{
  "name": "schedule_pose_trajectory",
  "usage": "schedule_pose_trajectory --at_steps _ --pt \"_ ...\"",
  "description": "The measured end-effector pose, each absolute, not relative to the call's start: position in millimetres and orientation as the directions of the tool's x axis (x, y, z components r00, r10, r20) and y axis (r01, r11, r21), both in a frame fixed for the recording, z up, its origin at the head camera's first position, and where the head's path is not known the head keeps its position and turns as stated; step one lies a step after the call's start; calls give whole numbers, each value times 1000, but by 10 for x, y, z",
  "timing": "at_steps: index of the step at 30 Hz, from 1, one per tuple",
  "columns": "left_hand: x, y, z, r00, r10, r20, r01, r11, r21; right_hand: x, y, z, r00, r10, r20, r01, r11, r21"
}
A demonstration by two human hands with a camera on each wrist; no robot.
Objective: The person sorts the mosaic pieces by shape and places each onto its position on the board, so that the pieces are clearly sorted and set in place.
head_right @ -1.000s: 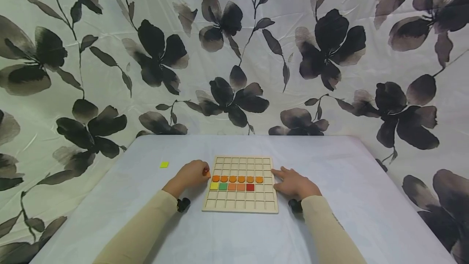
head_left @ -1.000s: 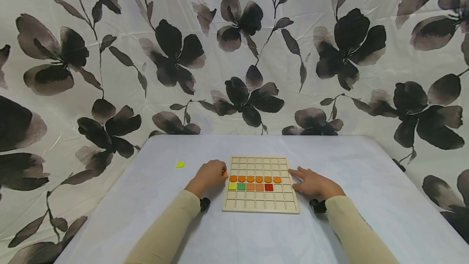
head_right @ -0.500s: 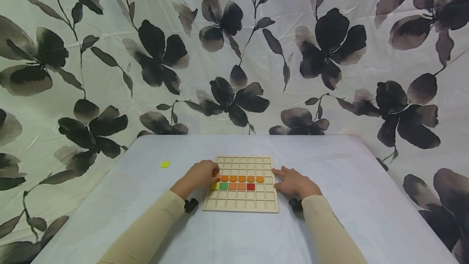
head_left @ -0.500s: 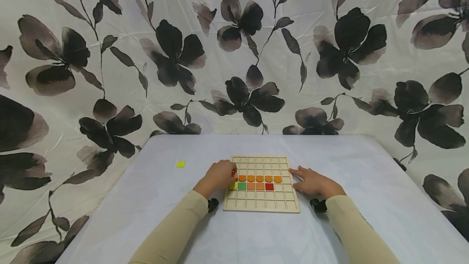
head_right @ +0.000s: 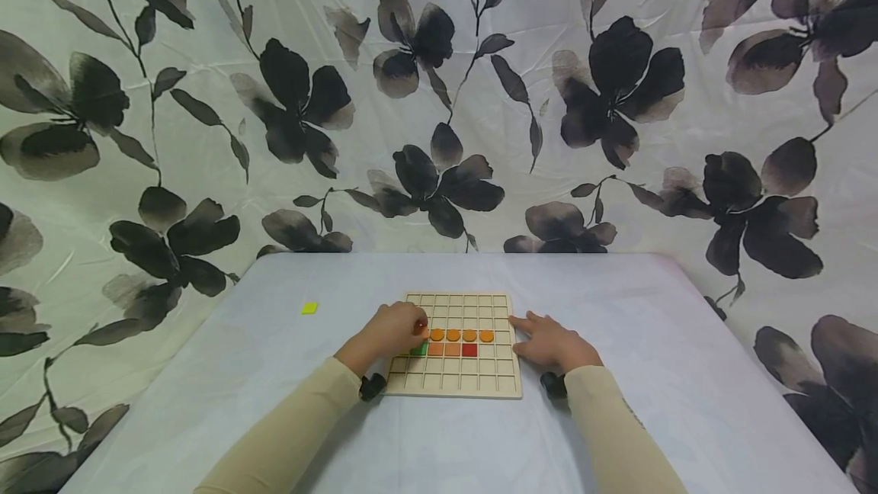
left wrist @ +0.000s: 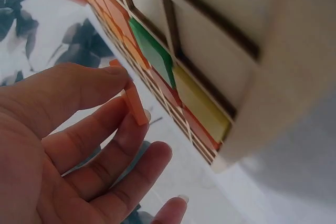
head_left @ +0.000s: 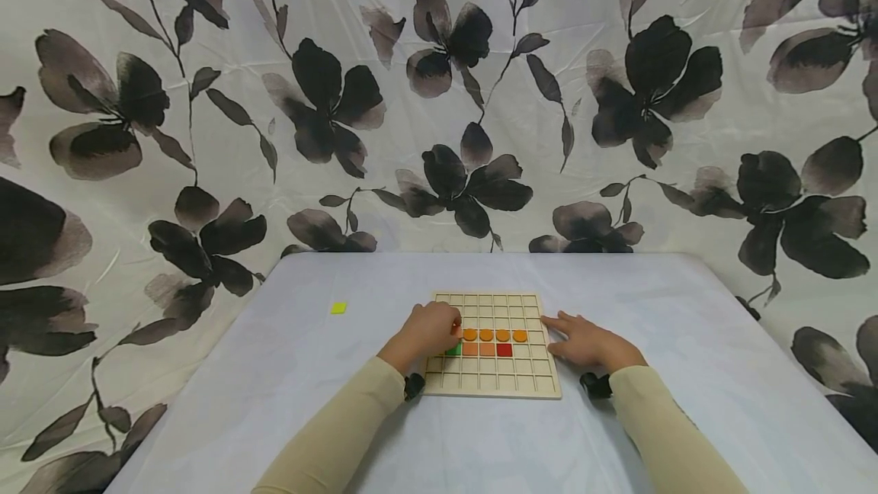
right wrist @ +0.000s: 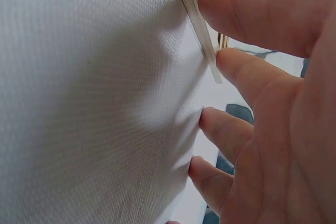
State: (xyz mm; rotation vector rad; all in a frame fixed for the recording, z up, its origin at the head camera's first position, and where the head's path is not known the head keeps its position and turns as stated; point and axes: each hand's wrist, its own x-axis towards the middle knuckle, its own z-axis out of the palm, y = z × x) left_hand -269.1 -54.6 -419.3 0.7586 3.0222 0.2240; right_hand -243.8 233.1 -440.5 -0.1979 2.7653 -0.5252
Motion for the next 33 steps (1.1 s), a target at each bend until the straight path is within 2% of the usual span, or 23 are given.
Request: schedule_pose_trajectory --at_steps 14,33 --pt "-2636 -323 -4203 -882 470 -27 461 874 152 -2452 2316 -4414 -941 -165 -294 -44 924 -380" --pt "-2478 51 -4178 -838 545 -16 537 830 148 -2454 2322 -4418 -942 -160 -296 -45 931 -361"
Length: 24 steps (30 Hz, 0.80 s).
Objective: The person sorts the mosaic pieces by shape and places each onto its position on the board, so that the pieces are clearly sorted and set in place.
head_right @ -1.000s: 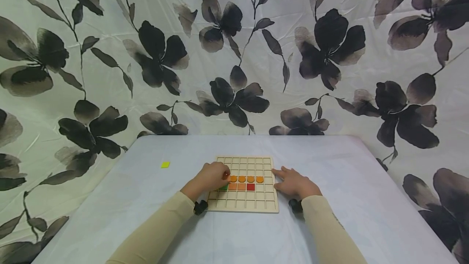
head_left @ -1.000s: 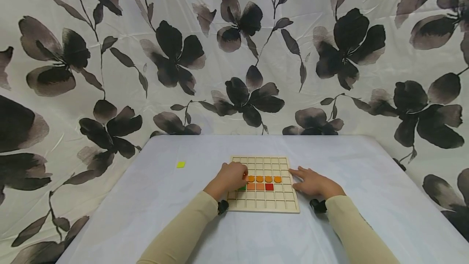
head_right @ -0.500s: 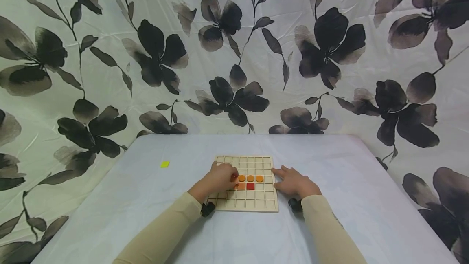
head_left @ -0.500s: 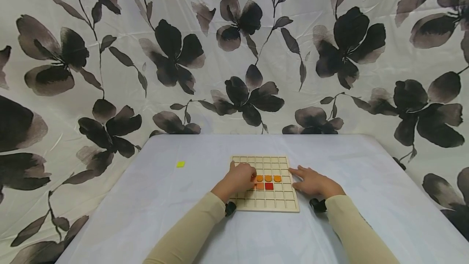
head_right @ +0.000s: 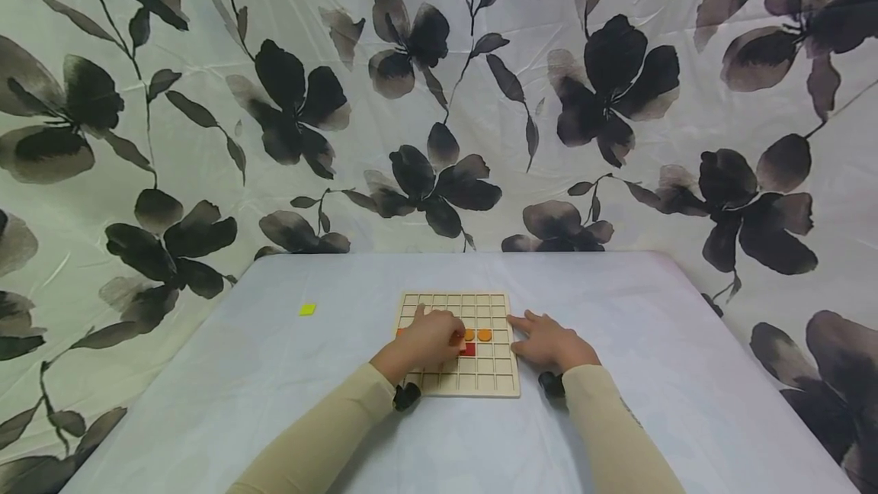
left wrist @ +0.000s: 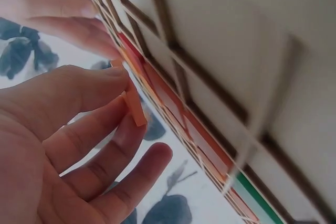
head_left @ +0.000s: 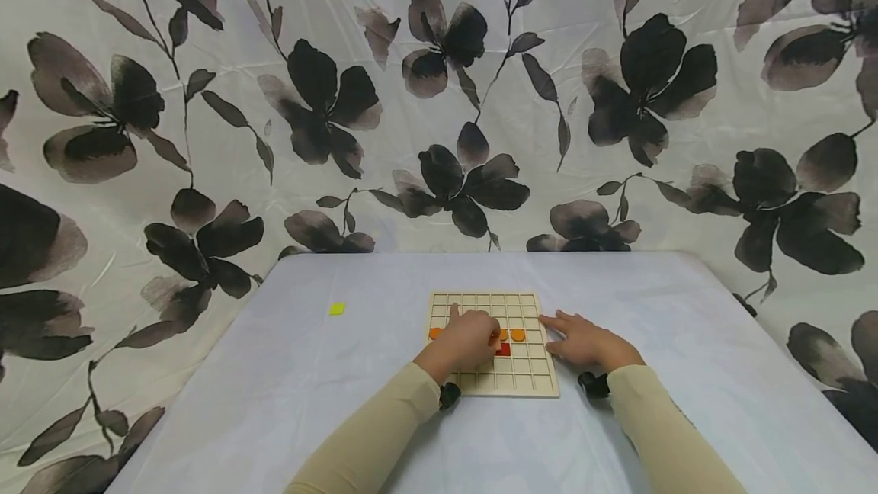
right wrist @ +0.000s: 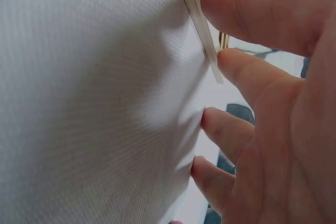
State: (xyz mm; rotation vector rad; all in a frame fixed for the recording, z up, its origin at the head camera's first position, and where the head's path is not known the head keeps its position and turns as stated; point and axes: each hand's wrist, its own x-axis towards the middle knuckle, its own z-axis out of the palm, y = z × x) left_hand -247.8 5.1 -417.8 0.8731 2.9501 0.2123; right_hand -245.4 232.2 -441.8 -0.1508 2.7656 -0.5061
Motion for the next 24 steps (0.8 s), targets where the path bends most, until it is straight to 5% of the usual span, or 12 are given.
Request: schedule_pose_trajectory --at_steps 24 --pt "-2456 475 -4229 -828 560 -36 558 828 49 -2438 2348 -4397 -944 -193 -268 -93 934 -344"
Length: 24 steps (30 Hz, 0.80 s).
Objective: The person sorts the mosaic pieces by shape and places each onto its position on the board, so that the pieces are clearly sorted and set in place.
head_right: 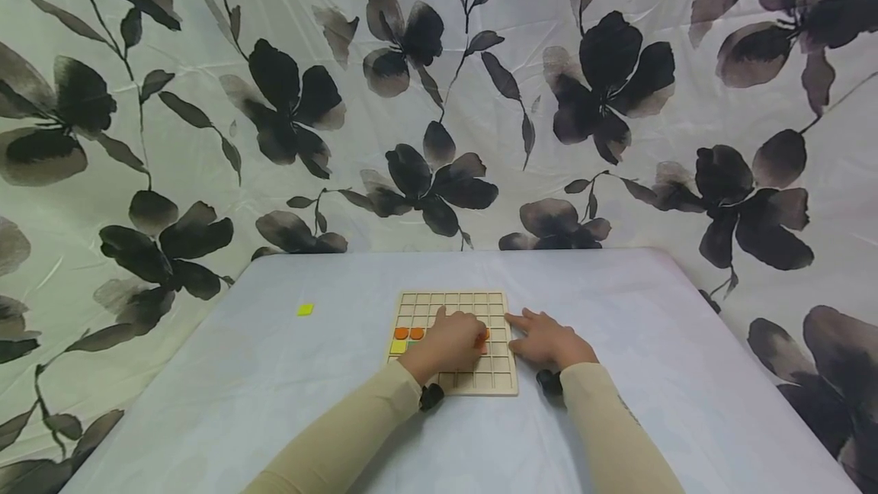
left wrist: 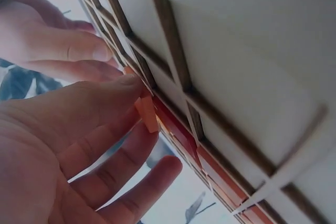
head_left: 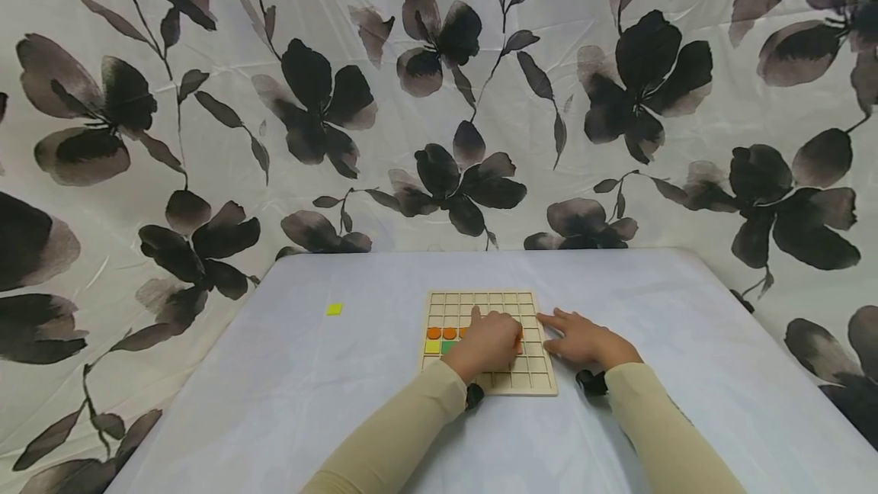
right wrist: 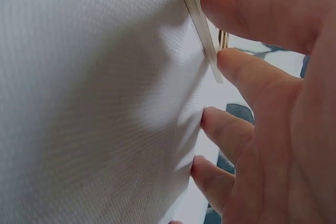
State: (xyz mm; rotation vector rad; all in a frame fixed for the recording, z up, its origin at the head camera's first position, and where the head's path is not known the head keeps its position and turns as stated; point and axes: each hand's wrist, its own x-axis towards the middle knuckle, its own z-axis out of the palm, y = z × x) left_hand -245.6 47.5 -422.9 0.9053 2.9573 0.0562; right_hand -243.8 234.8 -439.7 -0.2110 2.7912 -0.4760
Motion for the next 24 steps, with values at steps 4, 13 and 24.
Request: schedule_pose_trajectory --at_steps 4,13,24 --pt "-2461 496 -4226 -827 561 -49 560 828 33 -2444 2343 -4396 -946 -188 -264 -91 935 -342" --pt "-2439 514 -4228 -822 566 -69 564 824 41 -2426 2342 -4397 -940 -169 -296 -53 931 -361" --pt "-2468 343 -4210 -809 586 -54 578 808 110 -2407 2358 -4359 -938 -199 -283 -81 921 -381"
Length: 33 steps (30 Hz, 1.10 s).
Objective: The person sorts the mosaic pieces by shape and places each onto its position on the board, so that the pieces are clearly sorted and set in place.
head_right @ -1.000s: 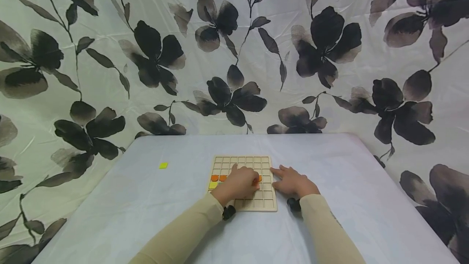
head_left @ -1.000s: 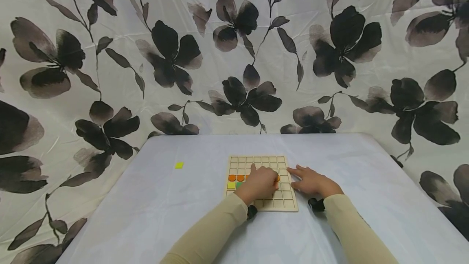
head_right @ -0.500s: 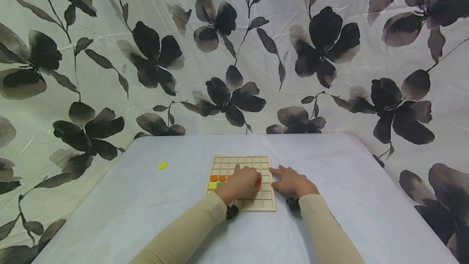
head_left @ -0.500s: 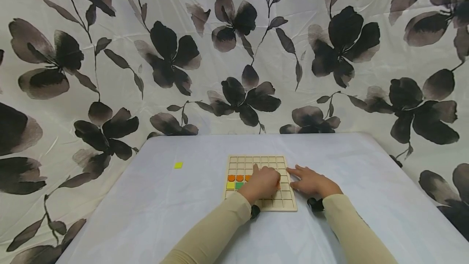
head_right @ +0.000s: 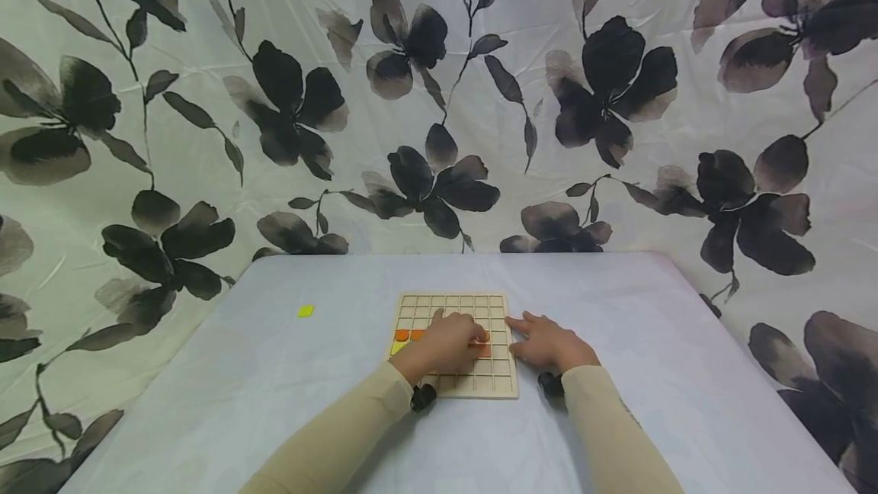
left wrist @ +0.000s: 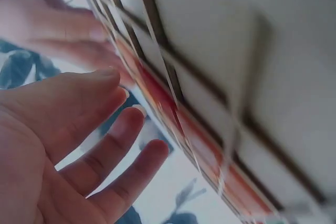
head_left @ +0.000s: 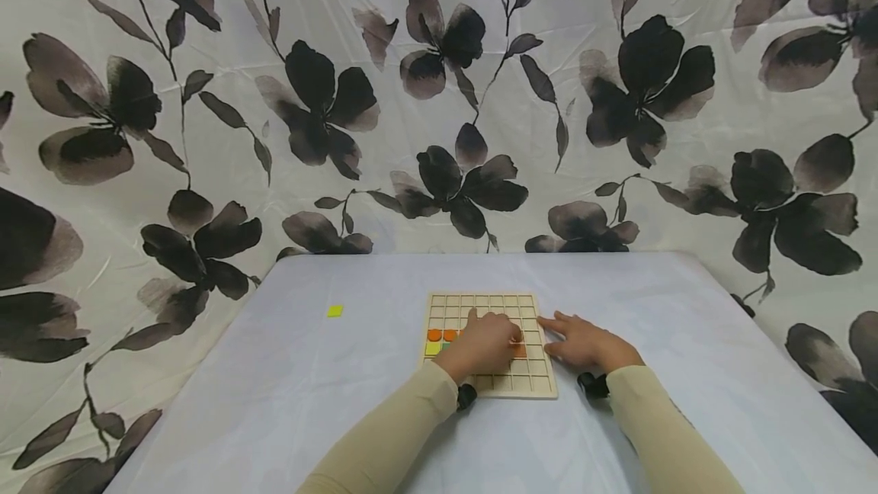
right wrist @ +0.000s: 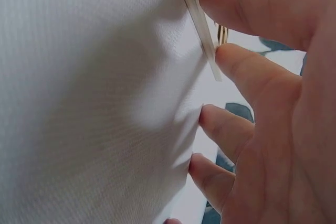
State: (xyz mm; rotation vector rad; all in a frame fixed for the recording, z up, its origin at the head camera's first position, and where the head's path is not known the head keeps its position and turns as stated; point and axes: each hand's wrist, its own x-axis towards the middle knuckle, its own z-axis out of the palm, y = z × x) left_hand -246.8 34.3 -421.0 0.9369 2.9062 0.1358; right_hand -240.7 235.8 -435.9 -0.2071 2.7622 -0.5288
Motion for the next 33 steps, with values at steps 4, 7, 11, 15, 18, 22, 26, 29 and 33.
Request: schedule_pose_trajectory --at_steps 4,7,11,15,18,22,26,29,33 --pt "-2504 153 -4159 -821 571 -22 564 816 127 -2432 2342 -4373 -939 -184 -289 -69 927 -369" --pt "-2546 18 -4124 -831 556 -7 550 824 135 -2444 2344 -4378 -940 -172 -293 -54 928 -369" --pt "-2604 -162 -4120 -854 519 -4 514 846 145 -2446 2344 -4389 -939 -174 -298 -55 928 -368" --pt "-2653 -353 -4131 -880 475 9 470 867 166 -2445 2336 -4398 -939 -180 -294 -65 929 -364" --pt "-2684 -490 -4129 -897 441 13 436 880 191 -2446 2323 -4402 -938 -183 -293 -68 930 -361" --pt "-2736 -620 -4128 -920 391 1 383 900 206 -2444 2318 -4399 -938 -184 -293 -70 931 -359" --pt "-2763 -724 -4116 -940 341 -16 331 922 201 -2434 2311 -4382 -939 -179 -294 -67 933 -353" --pt "-2765 -794 -4100 -949 314 -24 303 932 196 -2424 2306 -4370 -938 -173 -300 -59 934 -352" --pt "-2786 -888 -4103 -952 305 -17 296 935 197 -2429 2303 -4366 -937 -174 -303 -61 935 -349"
